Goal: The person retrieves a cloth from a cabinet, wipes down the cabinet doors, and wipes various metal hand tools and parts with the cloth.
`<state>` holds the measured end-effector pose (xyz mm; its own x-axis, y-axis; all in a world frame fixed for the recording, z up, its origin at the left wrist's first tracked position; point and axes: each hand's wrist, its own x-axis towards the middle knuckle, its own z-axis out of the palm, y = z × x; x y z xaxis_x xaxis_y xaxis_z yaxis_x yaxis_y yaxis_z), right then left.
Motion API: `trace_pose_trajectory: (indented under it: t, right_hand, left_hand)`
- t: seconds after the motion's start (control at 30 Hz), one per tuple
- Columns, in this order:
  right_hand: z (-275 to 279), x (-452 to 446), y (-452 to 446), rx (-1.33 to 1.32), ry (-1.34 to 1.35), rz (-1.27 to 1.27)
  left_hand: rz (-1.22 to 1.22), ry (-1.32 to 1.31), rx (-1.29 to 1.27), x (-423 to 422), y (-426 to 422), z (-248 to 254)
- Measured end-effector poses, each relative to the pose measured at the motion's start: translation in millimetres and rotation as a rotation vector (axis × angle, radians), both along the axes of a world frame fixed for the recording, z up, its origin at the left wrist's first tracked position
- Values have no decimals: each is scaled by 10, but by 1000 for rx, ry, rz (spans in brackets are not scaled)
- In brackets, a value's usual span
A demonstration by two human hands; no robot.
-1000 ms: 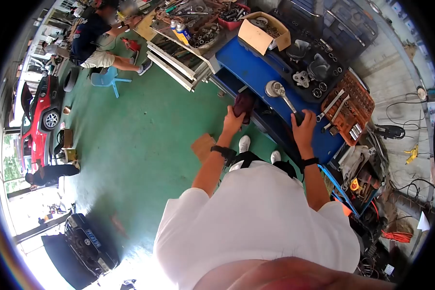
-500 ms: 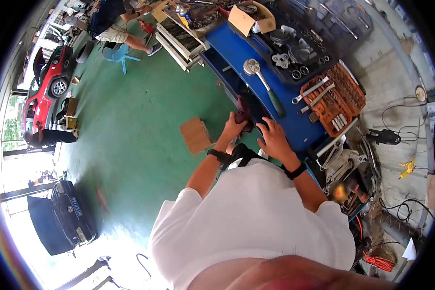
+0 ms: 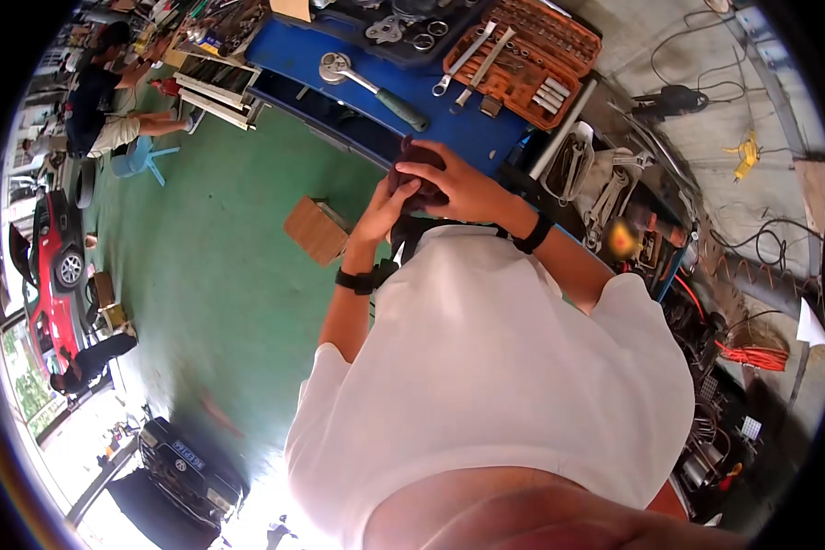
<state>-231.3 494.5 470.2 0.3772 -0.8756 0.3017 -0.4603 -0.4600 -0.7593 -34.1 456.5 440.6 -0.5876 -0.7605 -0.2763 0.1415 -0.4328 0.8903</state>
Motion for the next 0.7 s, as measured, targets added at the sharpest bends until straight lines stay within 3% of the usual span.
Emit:
trace_pose_trajectory:
  t: [0.07, 0.13, 0.2, 0.27, 0.33, 0.47, 0.7]
  right_hand:
    - [-52, -152, -23, -97, -14, -35]
    - [105, -334, 63, -28, -25, -96]
    - [132, -552, 150, 2, -11, -262]
    - [193, -800, 239, -83, 48, -483]
    - [215, -1140, 303, -102, 42, -669]
    - [-129, -1740, 503, 162, -29, -994]
    - [-739, -1656, 751, 403, 222, -931]
  left_hand:
    - [-207, -146, -188, -52, -90, 24]
    - [-239, -185, -157, -184, -120, 169]
    - [-251, -398, -760, -305, -177, 195]
    - [-193, -459, -870, -373, -235, 190]
    - [53, -717, -1043, -370, -317, 16]
    - [63, -784, -1145, -415, -371, -182]
    - [-19, -931, -1089, -639, -232, -313]
